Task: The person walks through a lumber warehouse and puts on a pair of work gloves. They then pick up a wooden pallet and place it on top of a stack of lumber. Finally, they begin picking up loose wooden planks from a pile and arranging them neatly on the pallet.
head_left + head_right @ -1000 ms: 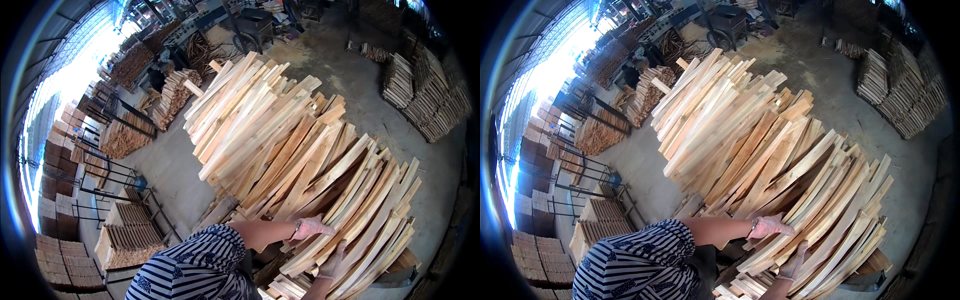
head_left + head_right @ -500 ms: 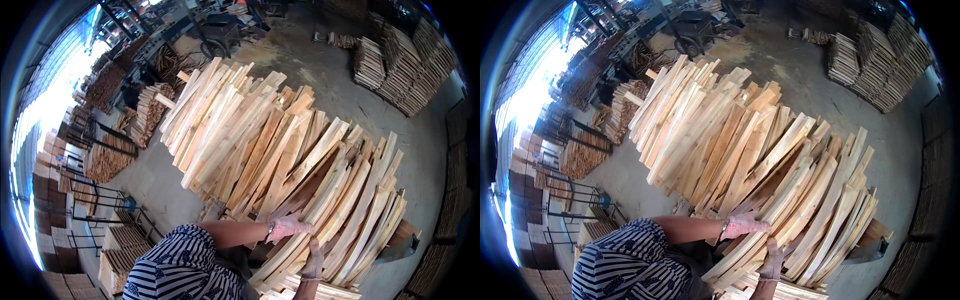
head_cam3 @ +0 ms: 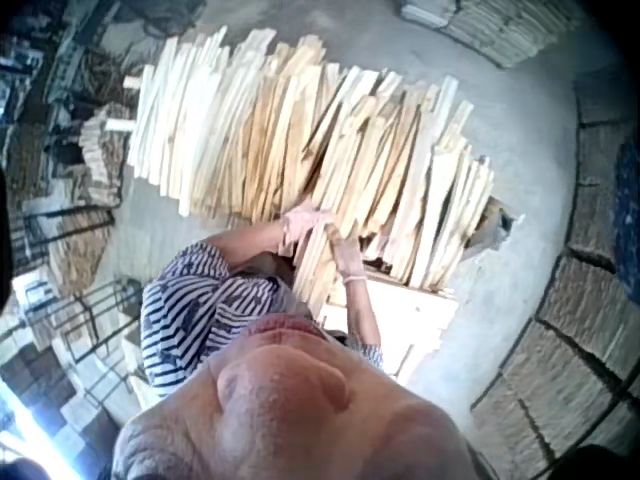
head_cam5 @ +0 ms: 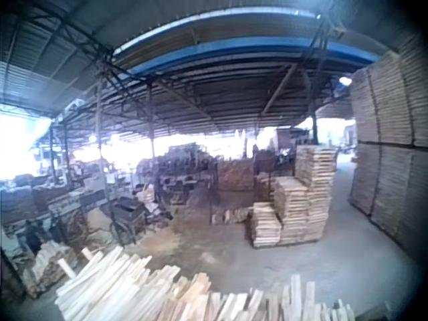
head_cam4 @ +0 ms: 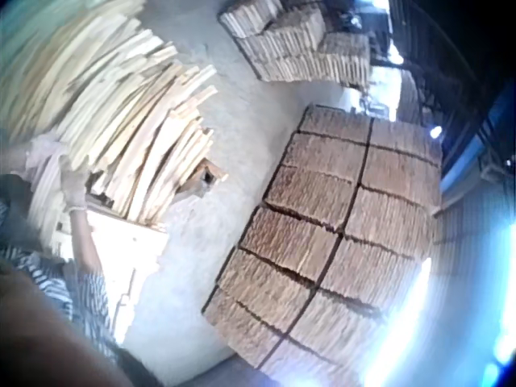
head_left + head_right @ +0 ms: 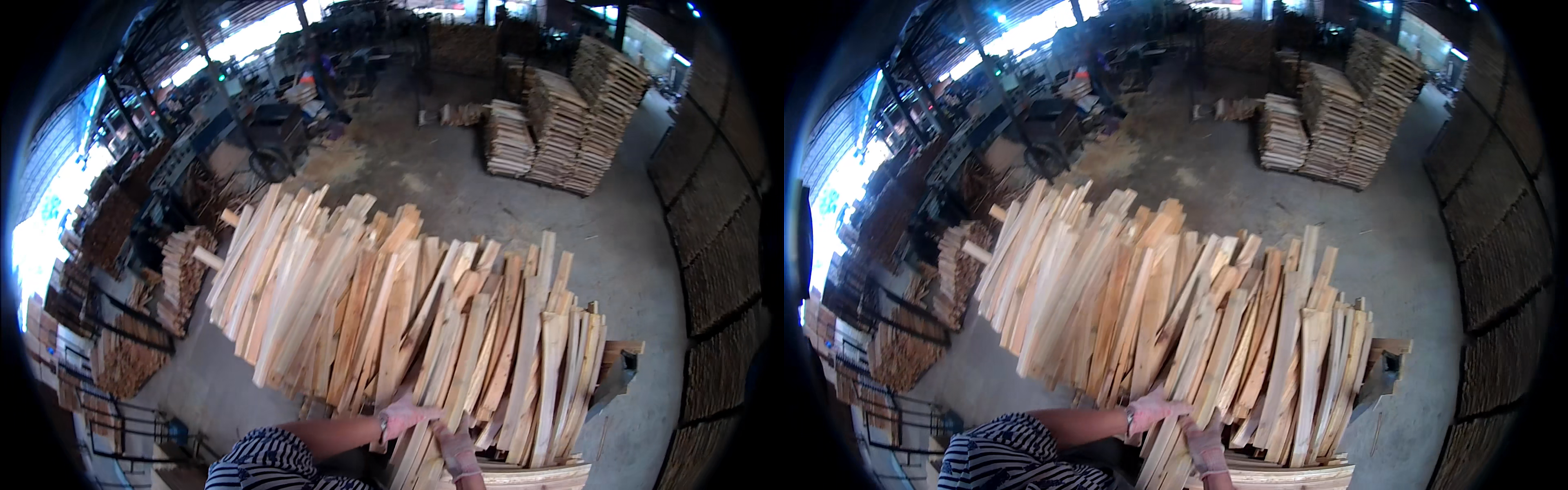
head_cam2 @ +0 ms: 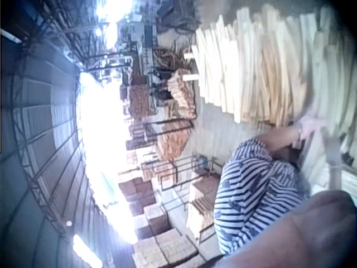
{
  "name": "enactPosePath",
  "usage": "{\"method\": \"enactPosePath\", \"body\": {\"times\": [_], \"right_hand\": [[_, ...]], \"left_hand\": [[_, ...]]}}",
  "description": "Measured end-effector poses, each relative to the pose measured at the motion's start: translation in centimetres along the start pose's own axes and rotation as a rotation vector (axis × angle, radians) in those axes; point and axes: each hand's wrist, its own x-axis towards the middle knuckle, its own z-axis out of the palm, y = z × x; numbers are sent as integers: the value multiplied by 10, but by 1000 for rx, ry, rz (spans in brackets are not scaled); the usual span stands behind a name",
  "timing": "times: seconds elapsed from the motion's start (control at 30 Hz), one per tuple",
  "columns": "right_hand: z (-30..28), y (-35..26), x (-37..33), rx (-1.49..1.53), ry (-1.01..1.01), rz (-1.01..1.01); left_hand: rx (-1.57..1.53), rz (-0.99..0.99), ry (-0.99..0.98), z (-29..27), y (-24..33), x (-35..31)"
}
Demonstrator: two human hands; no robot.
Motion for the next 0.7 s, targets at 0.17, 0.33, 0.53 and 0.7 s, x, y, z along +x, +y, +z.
{"method": "enactPosePath", "body": {"times": [0.17,0.33,0.53,0.7], "right_hand": [[-23,-27,-31,-19,-35,-34],[-70,-23,-105,218,144,-416],[-60,7,-147,317,330,-406],[-96,14,-243,407,510,-569]], "left_hand": [[-137,89,-97,-14,4,-23],[-294,251,-588,18,54,-80],[249,363,-519,41,26,-92],[100,520,-731,130,44,-186]]}}
